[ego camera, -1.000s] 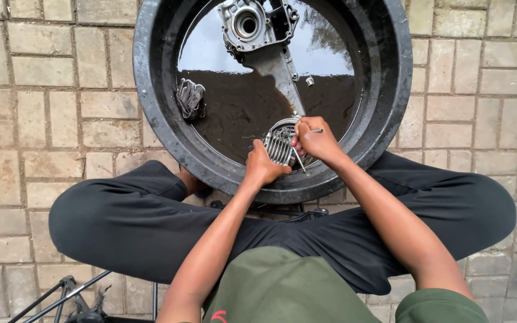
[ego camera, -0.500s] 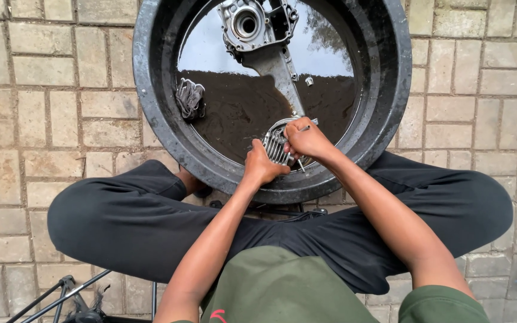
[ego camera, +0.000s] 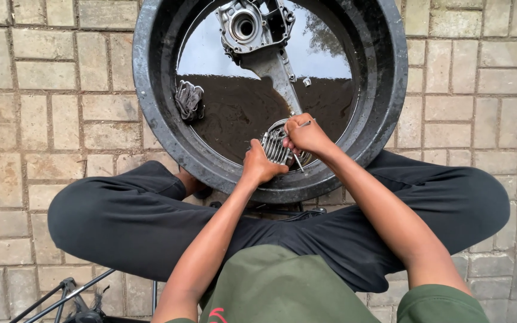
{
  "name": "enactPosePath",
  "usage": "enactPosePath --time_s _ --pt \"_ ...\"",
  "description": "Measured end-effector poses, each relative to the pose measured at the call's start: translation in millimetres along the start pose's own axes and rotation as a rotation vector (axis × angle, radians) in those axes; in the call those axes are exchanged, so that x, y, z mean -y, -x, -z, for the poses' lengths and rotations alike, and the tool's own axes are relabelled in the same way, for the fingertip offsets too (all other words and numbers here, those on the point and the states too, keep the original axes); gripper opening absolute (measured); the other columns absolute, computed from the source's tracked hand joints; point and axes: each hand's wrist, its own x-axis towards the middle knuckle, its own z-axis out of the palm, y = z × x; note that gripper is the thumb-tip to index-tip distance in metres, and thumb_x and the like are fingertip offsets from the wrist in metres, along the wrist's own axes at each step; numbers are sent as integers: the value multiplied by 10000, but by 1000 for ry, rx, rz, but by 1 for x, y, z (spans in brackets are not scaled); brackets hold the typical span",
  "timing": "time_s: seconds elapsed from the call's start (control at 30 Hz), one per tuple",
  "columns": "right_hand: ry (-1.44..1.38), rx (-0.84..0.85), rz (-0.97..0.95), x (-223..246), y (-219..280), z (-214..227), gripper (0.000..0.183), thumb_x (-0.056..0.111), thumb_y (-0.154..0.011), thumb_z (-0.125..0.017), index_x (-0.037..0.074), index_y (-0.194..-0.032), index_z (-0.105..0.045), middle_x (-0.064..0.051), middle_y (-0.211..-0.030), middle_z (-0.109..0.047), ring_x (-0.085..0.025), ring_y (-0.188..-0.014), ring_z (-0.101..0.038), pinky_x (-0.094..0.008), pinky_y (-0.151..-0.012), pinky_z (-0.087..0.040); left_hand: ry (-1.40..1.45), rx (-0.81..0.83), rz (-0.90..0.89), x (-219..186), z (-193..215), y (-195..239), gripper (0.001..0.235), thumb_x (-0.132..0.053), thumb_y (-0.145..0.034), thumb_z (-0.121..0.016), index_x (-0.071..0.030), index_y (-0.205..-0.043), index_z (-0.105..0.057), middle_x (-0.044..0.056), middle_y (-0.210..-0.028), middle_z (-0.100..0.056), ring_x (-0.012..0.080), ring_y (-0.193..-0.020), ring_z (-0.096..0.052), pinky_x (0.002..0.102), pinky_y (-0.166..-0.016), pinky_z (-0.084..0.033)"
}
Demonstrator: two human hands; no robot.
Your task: The person scrubs a metal engine cylinder with a wire brush in a basin of dark liquid, then uses a small metal scraper to remove residue from the cylinder's surface. The person rotates the cylinder to access different areas and continues scraping until the end of the clip.
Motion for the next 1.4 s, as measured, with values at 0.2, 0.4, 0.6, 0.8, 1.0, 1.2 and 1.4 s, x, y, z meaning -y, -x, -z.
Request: enactPosePath --time_s 0.2,0.4,0.6,0.8,1.0,1.2,1.4 --pt "180 12 119 -11 -12 4 380 139 -922 -464 41 -628 -684 -162 -537 -666 -232 -380 -639 -358 -325 -550 16 -6 -14 -4 3 6 926 -346 -552 -950 18 -1207 -406 316 -1241 -624 499 -1206 -608 564 -1033 -521" --pt "-70 63 -25 -19 -11 3 279 86 -901 -439 -11 -704 -611 -205 -581 -637 -209 -425 -615 -292 -346 -563 -24 3 15 7 -4 -15 980 -388 -538 -944 -11 -1249 -386 291 -1276 -620 461 -1229 -609 528 -1060 -523" --pt "-10 -6 53 -17 -11 8 325 86 -928 -423 -22 -686 -612 -257 -578 -635 -280 -405 -624 -396 -343 -571 -7 -24 21 6 -8 -16 1016 -394 -513 -950 -3 -1261 -384 311 -1295 -598 473 -1245 -594 535 -1076 -511" --pt "-45 18 31 -18 -7 5 297 61 -898 -424 -19 -675 -604 -261 -577 -632 -255 -428 -621 -373 -356 -585 -14 -9 12 -2 -3 -6 998 -367 -555 -931 19 -1283 -368 329 -1302 -585 497 -1253 -578 549 -1089 -493" --pt "30 -37 62 -4 5 4 330 65 -910 -441 -44 -675 -645 -286 -574 -642 -295 -417 -639 -428 -364 -594 5 -20 3 9 -14 -20 1039 -421 -513 -932 14 -1264 -360 344 -1283 -587 512 -1241 -577 560 -1077 -491" --pt "-8 -55 43 -13 0 5 321 48 -902 -406 -29 -670 -614 -247 -544 -602 -261 -392 -596 -364 -357 -567 31 -33 -17 1 -7 -7 1009 -369 -534 -929 43 -1261 -363 366 -1273 -578 543 -1227 -572 572 -1065 -487" --pt "26 -54 54 -26 -8 6 335 58 -892 -417 -33 -663 -644 -263 -544 -622 -299 -429 -642 -421 -407 -595 37 -28 -4 -6 -1 2 1011 -373 -537 -920 50 -1274 -373 366 -1289 -569 533 -1244 -566 567 -1075 -485"
